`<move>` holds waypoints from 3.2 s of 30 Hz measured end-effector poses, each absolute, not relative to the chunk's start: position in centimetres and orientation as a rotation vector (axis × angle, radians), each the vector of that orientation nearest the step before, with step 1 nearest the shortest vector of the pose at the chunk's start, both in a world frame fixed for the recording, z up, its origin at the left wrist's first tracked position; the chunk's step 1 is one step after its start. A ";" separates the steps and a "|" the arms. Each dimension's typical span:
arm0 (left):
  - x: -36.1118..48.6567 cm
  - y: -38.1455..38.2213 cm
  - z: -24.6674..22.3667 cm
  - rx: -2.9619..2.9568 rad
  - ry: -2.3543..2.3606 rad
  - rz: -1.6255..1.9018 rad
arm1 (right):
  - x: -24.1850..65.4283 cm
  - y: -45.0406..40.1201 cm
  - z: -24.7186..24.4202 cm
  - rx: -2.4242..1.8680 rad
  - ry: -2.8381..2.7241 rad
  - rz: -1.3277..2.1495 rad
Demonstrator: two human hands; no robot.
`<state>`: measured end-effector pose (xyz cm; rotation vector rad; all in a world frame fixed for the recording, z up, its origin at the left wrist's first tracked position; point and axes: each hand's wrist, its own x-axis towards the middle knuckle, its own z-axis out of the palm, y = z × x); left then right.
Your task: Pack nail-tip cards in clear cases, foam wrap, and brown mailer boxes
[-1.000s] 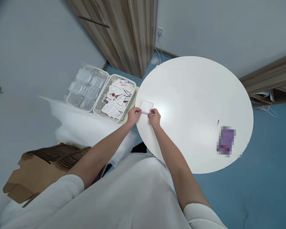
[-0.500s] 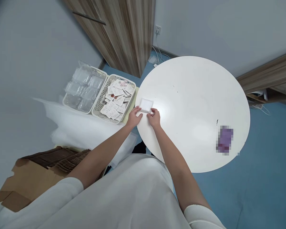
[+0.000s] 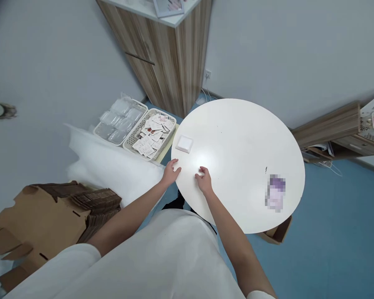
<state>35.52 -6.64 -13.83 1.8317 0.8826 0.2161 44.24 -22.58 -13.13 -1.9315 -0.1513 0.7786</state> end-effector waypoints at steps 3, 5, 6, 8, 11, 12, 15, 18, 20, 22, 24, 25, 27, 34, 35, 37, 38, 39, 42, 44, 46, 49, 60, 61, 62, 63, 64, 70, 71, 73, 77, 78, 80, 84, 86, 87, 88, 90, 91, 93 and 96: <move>34.2 -9.0 -13.1 1.811 0.889 0.180 | 43.4 -25.3 -12.7 -1.896 -0.160 0.795; 33.5 -10.5 -12.5 1.784 0.887 0.149 | 43.0 -26.6 -12.2 -1.856 -0.161 0.813; 33.2 -11.2 -12.3 1.770 0.881 0.131 | 42.8 -27.0 -12.0 -1.835 -0.163 0.827; 32.5 -12.5 -11.5 1.756 0.847 0.093 | 42.4 -27.5 -11.6 -1.800 -0.188 0.861; 30.6 -13.7 -9.6 1.793 0.772 0.059 | 41.7 -27.1 -11.3 -1.770 -0.286 0.932; 29.8 -13.9 -8.8 1.819 0.752 0.057 | 41.4 -26.6 -11.3 -1.763 -0.335 0.961; 26.4 -13.7 -6.0 1.919 0.753 0.095 | 40.2 -24.4 -11.4 -1.730 -0.516 1.036; 22.0 -12.4 -3.4 2.045 0.856 0.196 | 38.4 -21.3 -11.1 -1.694 -0.719 1.085; 18.6 -11.1 -2.0 2.144 0.980 0.274 | 37.0 -19.1 -10.6 -1.689 -0.896 1.115; 14.9 -9.6 -1.0 2.240 1.182 0.312 | 35.6 -16.9 -9.8 -1.686 -1.123 1.126; 11.0 -8.0 -0.3 2.310 1.456 0.277 | 34.0 -14.5 -8.8 -1.684 -1.387 1.078; 9.1 -7.2 0.0 2.319 1.618 0.228 | 33.2 -13.2 -8.2 -1.689 -1.517 1.024; 5.2 -5.8 0.4 2.274 1.901 0.088 | 31.2 -10.5 -6.8 -1.708 -1.740 0.883; -5.2 -2.8 -0.7 2.164 2.145 -0.071 | 22.0 -1.9 -1.7 -1.816 -2.137 0.606; -6.3 -2.7 -1.1 2.156 2.130 -0.079 | 20.8 -1.1 -1.4 -1.868 -2.151 0.548; -8.1 -2.6 -2.1 2.156 2.086 -0.085 | 18.8 0.3 -1.3 -2.014 -2.163 0.463; -8.8 -2.6 -2.4 2.160 2.058 -0.085 | 18.0 0.7 -1.4 -2.096 -2.163 0.442; -9.4 -2.6 -2.7 2.164 2.030 -0.078 | 17.4 1.1 -1.5 -2.172 -2.163 0.435; -10.5 -2.3 -2.7 2.143 1.979 -0.037 | 16.1 1.7 -1.8 -2.316 -2.161 0.439; -10.2 -2.2 -2.2 2.127 1.984 0.011 | 15.8 1.9 -1.5 -2.331 -2.135 0.420; -9.1 -2.1 -1.6 2.163 1.972 0.098 | 15.9 2.1 -0.8 -2.294 -2.075 0.431; -6.5 -2.5 -1.1 2.305 1.781 0.247 | 16.3 2.5 0.4 -2.170 -1.867 0.562; -3.0 -2.8 -2.6 2.398 1.392 0.506 | 16.3 -2.4 -1.5 -1.470 -1.051 1.357; -3.1 -2.8 -2.6 2.394 1.389 0.527 | 16.2 -3.0 -2.0 -1.493 -1.074 1.405; -3.1 -2.9 -2.4 2.393 1.389 0.556 | 16.1 -3.5 -2.4 -1.531 -1.107 1.453; -3.2 -3.0 -2.3 2.393 1.388 0.590 | 16.1 -3.9 -2.5 -1.570 -1.137 1.492; -3.2 -3.1 -2.1 2.395 1.383 0.629 | 16.1 -4.2 -2.5 -1.593 -1.152 1.512; -2.9 -3.7 -1.8 2.450 1.329 0.796 | 17.1 -3.9 2.1 -1.399 -1.247 1.185; -2.8 -3.8 -1.9 2.454 1.331 0.811 | 17.1 -3.6 3.0 -1.411 -1.312 1.158; -2.4 -4.0 -1.8 2.456 1.335 0.829 | 16.8 -2.8 4.5 -1.472 -1.421 1.111; -1.3 -4.4 -1.2 2.487 1.296 0.832 | 16.0 -1.7 5.7 -1.584 -1.536 0.899; -1.0 -4.4 -1.0 2.497 1.284 0.833 | 15.9 -1.6 5.8 -1.608 -1.552 0.837; -0.4 -4.5 -0.6 2.509 1.260 0.830 | 16.2 -1.9 5.8 -1.660 -1.551 0.726; 1.1 -5.0 0.1 2.500 1.187 0.793 | 17.9 -3.3 5.5 -1.723 -1.477 0.618; 1.9 -5.3 0.8 2.495 1.170 0.773 | 19.4 -4.5 5.3 -1.746 -1.424 0.595; 2.2 -5.4 1.2 2.491 1.179 0.766 | 20.3 -5.2 5.1 -1.753 -1.384 0.577; 2.5 -5.6 1.6 2.483 1.206 0.761 | 21.3 -6.0 5.0 -1.755 -1.335 0.554; 3.2 -5.8 2.2 2.442 1.311 0.755 | 23.9 -8.0 4.6 -1.738 -1.212 0.510; 3.6 -5.8 2.3 2.402 1.380 0.754 | 25.3 -9.3 4.4 -1.725 -1.144 0.500; 4.7 -6.0 2.0 2.277 1.503 0.748 | 28.2 -12.3 4.0 -1.706 -0.985 0.473; 7.7 -6.6 0.4 2.029 1.421 0.731 | 32.3 -17.7 3.1 -1.701 -0.765 0.370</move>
